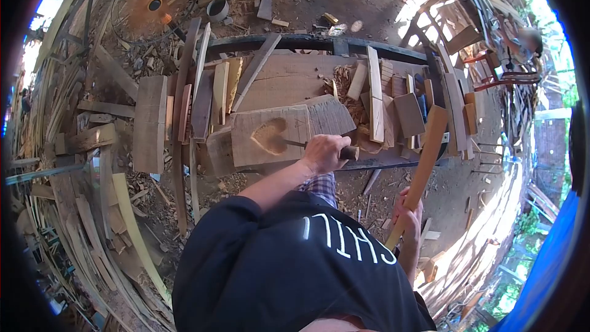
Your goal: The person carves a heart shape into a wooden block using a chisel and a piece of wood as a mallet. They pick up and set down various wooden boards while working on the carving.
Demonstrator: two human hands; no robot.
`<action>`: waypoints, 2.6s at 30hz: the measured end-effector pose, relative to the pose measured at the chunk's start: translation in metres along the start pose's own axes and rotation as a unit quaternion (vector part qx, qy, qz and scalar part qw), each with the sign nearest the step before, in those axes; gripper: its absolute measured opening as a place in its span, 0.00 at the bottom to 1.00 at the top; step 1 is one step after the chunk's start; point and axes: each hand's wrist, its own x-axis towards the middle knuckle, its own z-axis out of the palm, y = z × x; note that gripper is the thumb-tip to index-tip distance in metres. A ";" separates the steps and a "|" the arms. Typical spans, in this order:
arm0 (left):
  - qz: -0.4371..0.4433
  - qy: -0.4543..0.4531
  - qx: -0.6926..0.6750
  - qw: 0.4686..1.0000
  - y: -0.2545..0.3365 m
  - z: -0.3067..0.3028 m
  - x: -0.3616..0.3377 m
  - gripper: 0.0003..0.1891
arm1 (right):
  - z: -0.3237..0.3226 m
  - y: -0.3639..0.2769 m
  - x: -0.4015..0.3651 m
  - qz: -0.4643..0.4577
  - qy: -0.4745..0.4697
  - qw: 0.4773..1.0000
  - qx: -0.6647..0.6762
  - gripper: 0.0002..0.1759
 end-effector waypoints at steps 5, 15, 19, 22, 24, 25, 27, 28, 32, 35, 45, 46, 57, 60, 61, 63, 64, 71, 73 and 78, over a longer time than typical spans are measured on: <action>0.004 -0.002 -0.002 1.000 -0.004 -0.005 -0.003 0.12 | 0.024 0.045 0.007 -0.017 -0.067 0.986 -0.151 0.23; -0.016 -0.011 0.015 1.000 -0.008 -0.015 -0.007 0.11 | 0.028 0.052 0.002 0.018 -0.067 0.986 -0.152 0.28; 0.026 0.021 0.017 0.999 -0.014 -0.015 -0.011 0.12 | 0.034 0.044 0.002 0.052 -0.134 0.970 -0.199 0.27; 0.053 0.012 0.016 0.998 -0.001 -0.015 -0.012 0.11 | 0.024 0.036 -0.002 0.031 -0.059 0.992 -0.104 0.25; 0.069 0.012 -0.021 0.997 0.008 -0.010 -0.006 0.11 | 0.019 0.019 -0.006 0.040 -0.025 0.987 -0.151 0.24; 0.064 0.002 -0.025 0.998 0.011 -0.010 -0.004 0.12 | 0.018 0.007 -0.011 0.042 -0.033 0.986 -0.156 0.24; 0.057 -0.001 -0.027 0.998 0.009 -0.010 -0.004 0.12 | 0.014 -0.006 -0.018 0.032 -0.038 0.987 -0.151 0.24; 0.052 -0.008 -0.029 0.998 0.009 -0.008 -0.004 0.12 | 0.013 -0.006 -0.019 0.034 -0.037 0.987 -0.152 0.24; 0.039 -0.018 -0.028 0.999 0.002 -0.010 -0.007 0.12 | 0.022 0.026 -0.012 0.027 -0.105 0.968 -0.228 0.28; 0.047 0.009 -0.009 0.999 -0.013 -0.003 -0.009 0.13 | 0.022 0.044 -0.006 0.013 -0.122 0.960 -0.250 0.28; 0.037 0.023 -0.015 0.999 -0.014 -0.020 -0.008 0.10 | 0.037 0.051 0.000 0.026 -0.119 0.967 -0.224 0.29; 0.032 -0.006 -0.012 0.999 -0.016 -0.020 -0.010 0.10 | 0.034 0.040 -0.002 0.020 -0.107 0.968 -0.225 0.28; 0.025 -0.036 0.025 0.999 -0.034 -0.024 -0.033 0.15 | 0.040 0.045 0.015 0.045 -0.120 0.952 -0.277 0.29; 0.057 -0.013 0.045 0.997 -0.032 -0.022 -0.039 0.15 | 0.042 0.046 0.012 0.042 -0.081 0.956 -0.280 0.28; 0.059 -0.018 0.063 0.996 -0.032 -0.022 -0.040 0.14 | 0.042 0.057 0.015 0.035 -0.068 0.956 -0.283 0.28; 0.075 -0.018 0.064 0.995 -0.026 -0.025 -0.040 0.13 | 0.043 0.060 0.019 0.033 -0.051 0.950 -0.306 0.27; 0.084 -0.003 0.044 0.995 -0.024 -0.025 -0.039 0.12 | 0.041 0.072 0.023 -0.002 -0.046 0.943 -0.328 0.27; 0.097 0.084 -0.056 0.990 -0.003 -0.051 -0.040 0.12 | 0.083 0.079 0.042 0.011 -0.095 0.891 -0.444 0.27; 0.070 0.108 -0.080 0.988 -0.004 -0.056 -0.043 0.14 | 0.091 0.077 0.044 0.018 -0.099 0.880 -0.465 0.27; 0.022 0.166 -0.115 0.979 -0.014 -0.079 -0.043 0.15 | 0.096 0.073 0.048 0.003 -0.093 0.880 -0.466 0.28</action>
